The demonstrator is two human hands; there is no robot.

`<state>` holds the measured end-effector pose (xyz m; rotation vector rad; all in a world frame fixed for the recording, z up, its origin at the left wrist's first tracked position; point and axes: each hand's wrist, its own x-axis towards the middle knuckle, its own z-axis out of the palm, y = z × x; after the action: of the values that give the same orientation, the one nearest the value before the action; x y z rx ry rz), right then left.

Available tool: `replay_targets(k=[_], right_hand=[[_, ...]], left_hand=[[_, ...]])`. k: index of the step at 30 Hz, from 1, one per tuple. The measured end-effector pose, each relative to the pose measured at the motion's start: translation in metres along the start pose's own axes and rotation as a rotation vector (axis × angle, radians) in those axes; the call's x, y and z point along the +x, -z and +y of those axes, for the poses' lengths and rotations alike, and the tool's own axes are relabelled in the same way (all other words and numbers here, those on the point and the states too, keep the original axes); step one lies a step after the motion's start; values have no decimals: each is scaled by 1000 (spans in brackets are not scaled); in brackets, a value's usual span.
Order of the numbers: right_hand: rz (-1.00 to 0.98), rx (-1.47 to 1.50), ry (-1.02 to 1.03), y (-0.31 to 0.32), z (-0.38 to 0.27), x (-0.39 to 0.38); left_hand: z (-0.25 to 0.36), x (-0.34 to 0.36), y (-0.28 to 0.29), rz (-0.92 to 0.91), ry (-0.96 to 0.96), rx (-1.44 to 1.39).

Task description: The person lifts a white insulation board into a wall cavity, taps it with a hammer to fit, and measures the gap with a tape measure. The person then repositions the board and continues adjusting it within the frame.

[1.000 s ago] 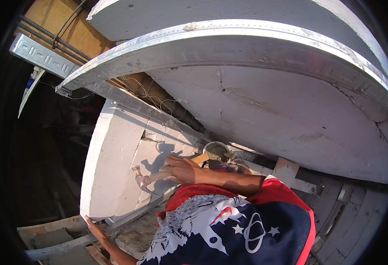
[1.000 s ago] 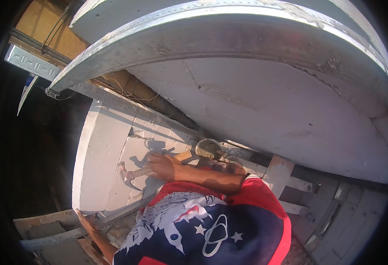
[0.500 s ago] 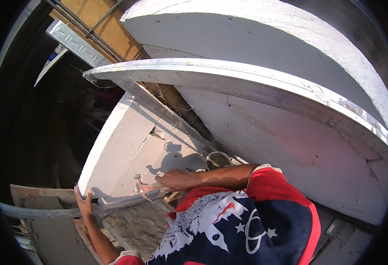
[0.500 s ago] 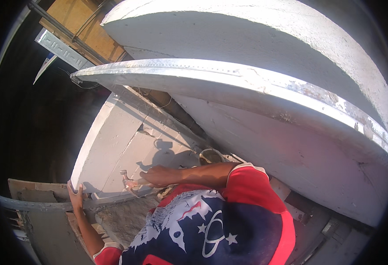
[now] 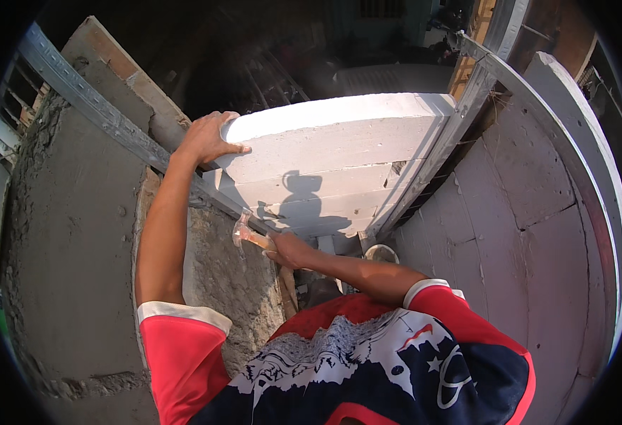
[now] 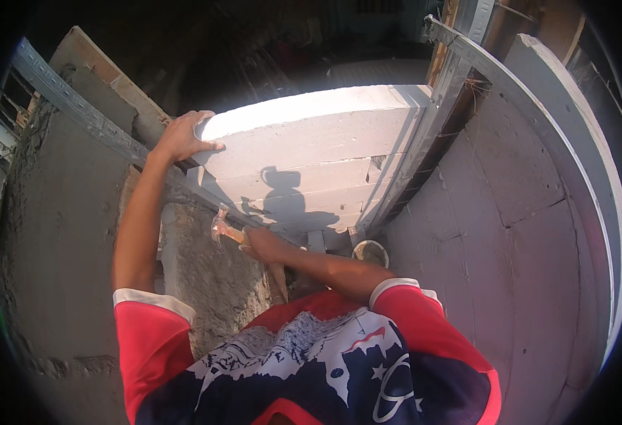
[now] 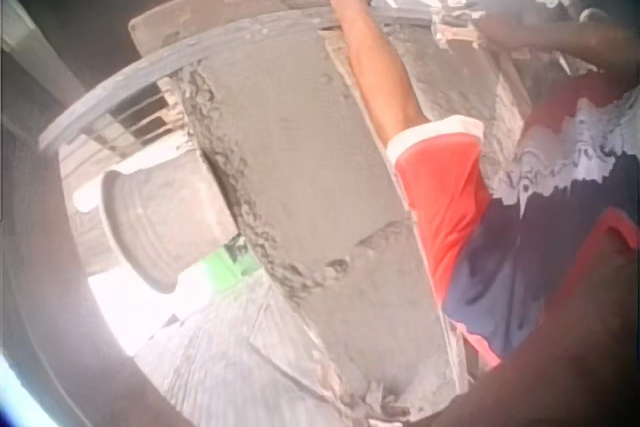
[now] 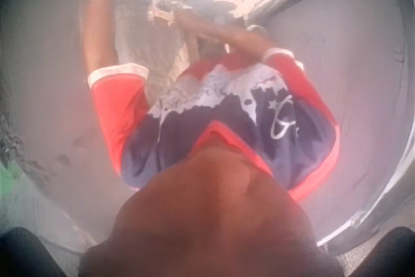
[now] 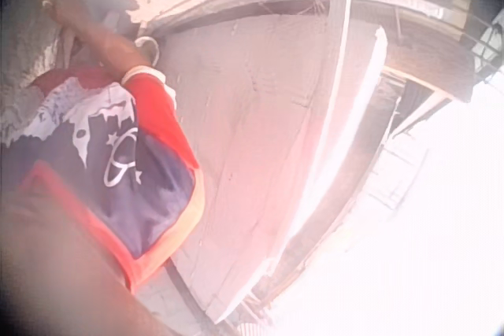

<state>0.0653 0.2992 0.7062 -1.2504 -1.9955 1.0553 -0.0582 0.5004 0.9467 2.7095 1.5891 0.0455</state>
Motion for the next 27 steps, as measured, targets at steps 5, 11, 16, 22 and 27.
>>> replay_targets(k=[5, 11, 16, 22, 27], right_hand=[[53, 78, -22, -56, 1, 69], [131, 131, -195, -79, -34, 128], [234, 210, -175, -94, -32, 138], [114, 760, -270, -53, -42, 130], [83, 1153, -350, -35, -49, 168]], left_hand=[[-10, 31, -9, -2, -189, 61], [-21, 28, 0, -38, -208, 101], [-19, 30, 0, -40, -204, 98], [-22, 28, -2, 11, -215, 98], [8, 32, 18, -101, -126, 29]])
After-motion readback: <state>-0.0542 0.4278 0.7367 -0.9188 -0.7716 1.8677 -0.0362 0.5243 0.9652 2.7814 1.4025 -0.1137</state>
